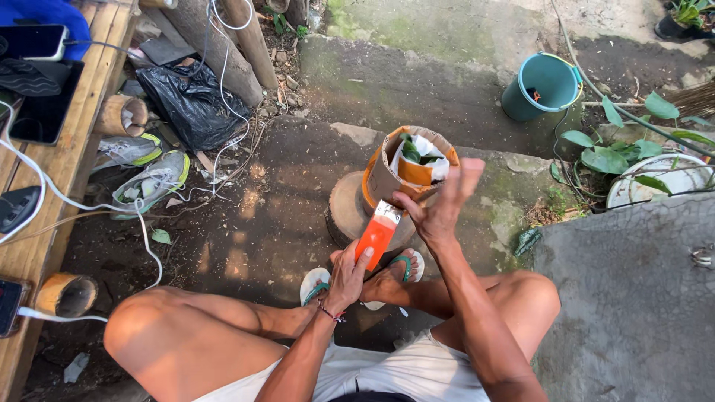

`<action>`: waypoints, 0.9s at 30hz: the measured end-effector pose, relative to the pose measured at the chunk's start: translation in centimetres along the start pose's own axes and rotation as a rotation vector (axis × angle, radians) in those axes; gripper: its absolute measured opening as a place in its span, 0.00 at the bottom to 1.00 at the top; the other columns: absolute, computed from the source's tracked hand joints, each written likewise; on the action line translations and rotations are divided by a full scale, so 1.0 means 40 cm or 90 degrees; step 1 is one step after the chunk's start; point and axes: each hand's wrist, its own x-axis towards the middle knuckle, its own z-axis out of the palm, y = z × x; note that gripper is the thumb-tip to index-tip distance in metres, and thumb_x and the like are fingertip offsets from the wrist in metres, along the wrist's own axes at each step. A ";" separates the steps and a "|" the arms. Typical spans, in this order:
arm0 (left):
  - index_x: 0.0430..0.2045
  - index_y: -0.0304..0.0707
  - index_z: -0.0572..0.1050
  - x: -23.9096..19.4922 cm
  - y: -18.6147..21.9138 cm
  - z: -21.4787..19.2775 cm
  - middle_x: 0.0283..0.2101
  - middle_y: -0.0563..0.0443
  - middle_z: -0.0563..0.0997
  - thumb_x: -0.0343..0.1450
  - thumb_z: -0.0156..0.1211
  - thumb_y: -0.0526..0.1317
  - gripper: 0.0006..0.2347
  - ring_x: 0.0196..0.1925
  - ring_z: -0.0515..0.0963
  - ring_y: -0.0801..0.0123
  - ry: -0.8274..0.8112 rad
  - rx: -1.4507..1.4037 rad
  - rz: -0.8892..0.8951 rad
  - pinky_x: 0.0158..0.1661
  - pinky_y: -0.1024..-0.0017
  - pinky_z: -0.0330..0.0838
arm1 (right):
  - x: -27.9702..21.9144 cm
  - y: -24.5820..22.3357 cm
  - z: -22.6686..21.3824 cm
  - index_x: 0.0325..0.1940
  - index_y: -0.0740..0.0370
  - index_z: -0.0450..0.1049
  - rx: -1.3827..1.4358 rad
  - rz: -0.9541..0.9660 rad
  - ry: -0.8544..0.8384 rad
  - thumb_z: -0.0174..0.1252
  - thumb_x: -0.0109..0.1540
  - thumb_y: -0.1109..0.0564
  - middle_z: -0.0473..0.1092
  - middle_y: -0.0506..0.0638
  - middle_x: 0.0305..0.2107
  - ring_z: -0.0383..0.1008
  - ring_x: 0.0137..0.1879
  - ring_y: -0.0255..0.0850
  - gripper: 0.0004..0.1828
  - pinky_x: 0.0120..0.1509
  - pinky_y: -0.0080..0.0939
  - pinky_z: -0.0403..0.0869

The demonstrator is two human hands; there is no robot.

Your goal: The person sits on the ground and uses orange packing tape to seal a cylindrical cardboard tube containing white paper and green leaves. They repeatedly wrap tape around the tube, rotate it, and press the tape to secure it.

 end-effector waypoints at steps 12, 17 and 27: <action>0.47 0.35 0.73 -0.095 -0.153 0.038 0.42 0.36 0.81 0.76 0.44 0.53 0.20 0.47 0.78 0.44 -0.016 0.046 -0.109 0.49 0.55 0.61 | -0.168 0.045 0.092 0.60 0.70 0.60 0.180 0.424 -0.157 0.83 0.46 0.45 0.77 0.61 0.49 0.81 0.54 0.49 0.51 0.57 0.46 0.79; 0.47 0.40 0.75 -0.102 -0.207 0.033 0.45 0.36 0.83 0.75 0.44 0.52 0.19 0.52 0.79 0.45 -0.060 0.107 -0.236 0.51 0.51 0.59 | -0.176 0.064 0.103 0.63 0.69 0.58 0.198 0.425 -0.169 0.82 0.47 0.43 0.77 0.59 0.49 0.81 0.55 0.50 0.54 0.58 0.46 0.78; 0.43 0.37 0.77 0.020 -0.128 0.061 0.41 0.33 0.83 0.75 0.46 0.55 0.21 0.49 0.80 0.40 -0.034 0.200 -0.282 0.51 0.47 0.64 | -0.236 0.060 0.140 0.68 0.73 0.52 0.094 0.361 -0.154 0.84 0.36 0.36 0.65 0.69 0.58 0.70 0.63 0.62 0.71 0.65 0.55 0.70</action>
